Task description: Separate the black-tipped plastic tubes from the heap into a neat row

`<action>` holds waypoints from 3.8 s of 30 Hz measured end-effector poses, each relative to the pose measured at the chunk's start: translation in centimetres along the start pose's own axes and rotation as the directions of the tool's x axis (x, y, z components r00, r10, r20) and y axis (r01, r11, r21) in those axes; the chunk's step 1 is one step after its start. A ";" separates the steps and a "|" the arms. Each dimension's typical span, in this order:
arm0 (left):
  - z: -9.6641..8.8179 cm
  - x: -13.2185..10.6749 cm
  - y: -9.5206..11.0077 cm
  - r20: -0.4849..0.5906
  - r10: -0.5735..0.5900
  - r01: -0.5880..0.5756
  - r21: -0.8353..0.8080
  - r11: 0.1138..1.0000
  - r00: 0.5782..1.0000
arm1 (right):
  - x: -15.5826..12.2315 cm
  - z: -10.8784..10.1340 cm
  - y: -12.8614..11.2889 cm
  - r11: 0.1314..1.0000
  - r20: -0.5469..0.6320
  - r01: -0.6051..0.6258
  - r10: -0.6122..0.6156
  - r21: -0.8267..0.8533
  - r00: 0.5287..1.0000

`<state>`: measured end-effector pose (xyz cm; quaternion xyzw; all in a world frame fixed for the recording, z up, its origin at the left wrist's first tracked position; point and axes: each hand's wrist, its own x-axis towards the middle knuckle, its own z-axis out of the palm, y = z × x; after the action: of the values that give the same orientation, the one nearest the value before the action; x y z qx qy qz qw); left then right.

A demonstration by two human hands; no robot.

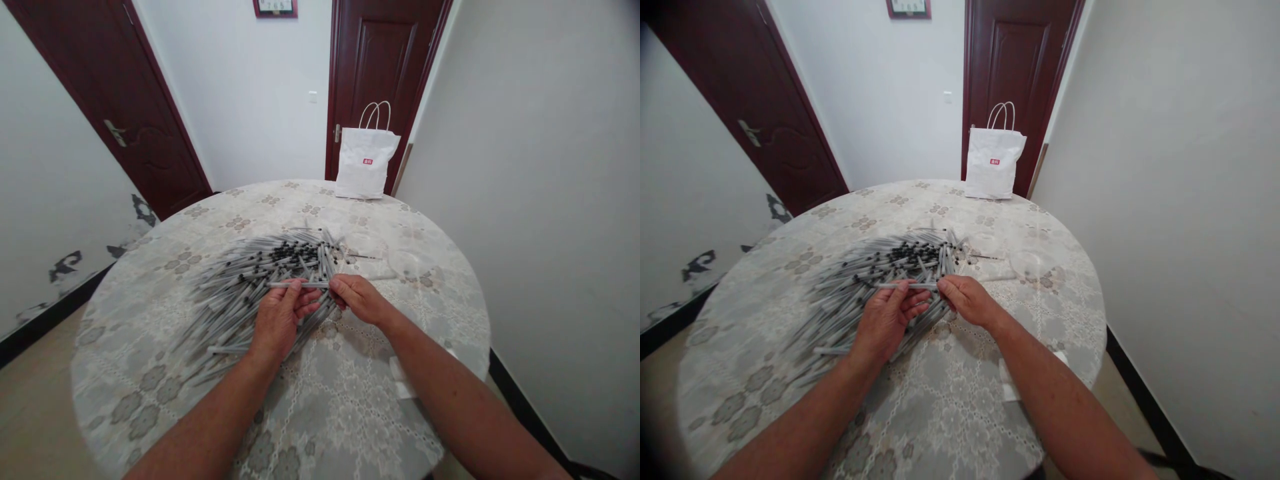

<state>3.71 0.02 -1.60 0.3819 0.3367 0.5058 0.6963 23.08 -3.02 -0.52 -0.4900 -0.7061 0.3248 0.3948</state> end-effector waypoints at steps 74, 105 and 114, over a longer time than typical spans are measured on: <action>0.1 -0.5 -0.8 -0.039 0.099 -0.098 0.026 0.995 0.994 | 0.1 1.9 0.4 0.787 -0.008 0.280 -0.341 -0.549 0.940; 0.2 -0.7 0.1 -0.044 0.166 -0.164 0.049 0.985 0.985 | 0.0 2.9 -0.3 0.765 -0.102 0.227 -0.356 -0.603 0.929; -0.5 -0.2 0.6 -0.042 0.212 -0.204 0.136 0.969 0.976 | 0.4 1.4 0.2 0.887 -0.225 0.112 -0.234 -0.448 0.946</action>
<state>2.98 0.04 -1.24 0.4456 0.3465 0.5633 0.6033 21.84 -2.65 -1.21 -0.5393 -0.7401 0.0537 0.3981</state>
